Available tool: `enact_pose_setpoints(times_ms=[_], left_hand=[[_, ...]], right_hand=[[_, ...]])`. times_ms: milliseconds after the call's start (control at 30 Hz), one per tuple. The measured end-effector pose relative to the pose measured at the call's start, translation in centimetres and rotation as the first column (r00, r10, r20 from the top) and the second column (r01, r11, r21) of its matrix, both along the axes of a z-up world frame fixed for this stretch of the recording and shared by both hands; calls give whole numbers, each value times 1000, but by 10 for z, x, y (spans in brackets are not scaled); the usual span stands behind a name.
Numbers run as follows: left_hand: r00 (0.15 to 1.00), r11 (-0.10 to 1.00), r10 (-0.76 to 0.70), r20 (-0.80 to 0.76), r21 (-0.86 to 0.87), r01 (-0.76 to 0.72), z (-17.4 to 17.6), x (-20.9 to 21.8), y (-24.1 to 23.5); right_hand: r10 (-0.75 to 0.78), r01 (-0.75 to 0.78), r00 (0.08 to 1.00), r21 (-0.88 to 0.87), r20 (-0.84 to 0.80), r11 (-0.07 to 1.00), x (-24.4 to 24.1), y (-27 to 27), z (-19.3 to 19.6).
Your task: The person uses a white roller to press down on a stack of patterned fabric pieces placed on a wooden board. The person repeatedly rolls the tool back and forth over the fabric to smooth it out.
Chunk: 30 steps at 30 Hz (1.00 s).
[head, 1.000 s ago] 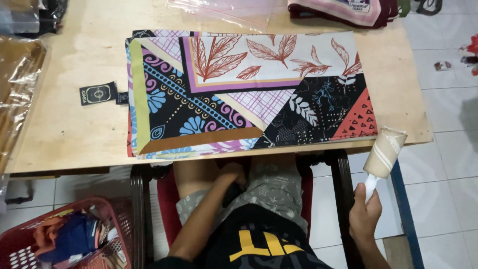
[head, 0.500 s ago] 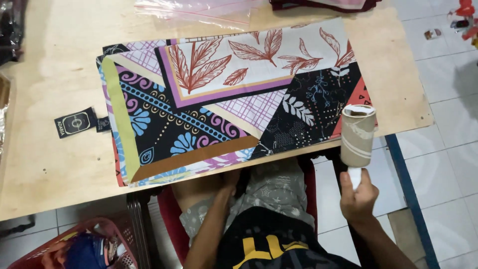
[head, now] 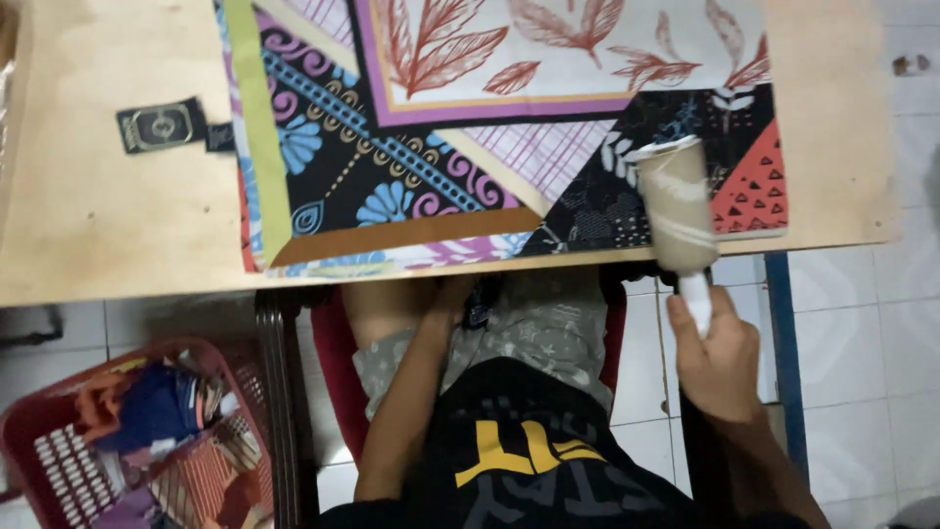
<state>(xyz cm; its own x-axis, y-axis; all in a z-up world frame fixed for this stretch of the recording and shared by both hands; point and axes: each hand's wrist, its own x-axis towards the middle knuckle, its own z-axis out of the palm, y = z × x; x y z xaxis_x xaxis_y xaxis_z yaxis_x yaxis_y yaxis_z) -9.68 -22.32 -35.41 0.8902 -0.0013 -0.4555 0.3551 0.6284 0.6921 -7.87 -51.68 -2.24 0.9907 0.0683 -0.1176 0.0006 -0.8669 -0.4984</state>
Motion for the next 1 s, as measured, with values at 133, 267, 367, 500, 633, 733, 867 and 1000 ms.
enact_pose_setpoints(times_ms=[133,267,367,500,633,733,867,1000], left_hand=[[995,994,101,3,-44,-101,1,-15,-4],[981,978,190,23,-91,-188,1,-16,-11],[967,963,251,53,-115,-243,2,-10,-9],[946,944,310,95,-153,-294,6,0,-11],[928,933,341,151,-177,-314,23,11,-14],[997,440,-8,-82,895,77,55,0,-16],[926,1,-191,-327,943,333,13,-7,-31],[926,-366,-230,-299,908,202,0,-2,-39]], right_hand=[[30,-28,999,-127,15,991,0,-8,10],[2,-2,1000,-59,-3,998,-3,-2,19],[4,-4,1000,-26,-19,1000,-2,3,21],[9,-9,1000,-12,-14,1000,-1,2,21],[33,-32,998,-28,46,999,1,-8,11],[40,-36,998,-76,52,996,6,-9,5],[22,-24,1000,-110,-18,994,8,-3,3],[54,-55,998,-102,-14,993,10,-1,4]])
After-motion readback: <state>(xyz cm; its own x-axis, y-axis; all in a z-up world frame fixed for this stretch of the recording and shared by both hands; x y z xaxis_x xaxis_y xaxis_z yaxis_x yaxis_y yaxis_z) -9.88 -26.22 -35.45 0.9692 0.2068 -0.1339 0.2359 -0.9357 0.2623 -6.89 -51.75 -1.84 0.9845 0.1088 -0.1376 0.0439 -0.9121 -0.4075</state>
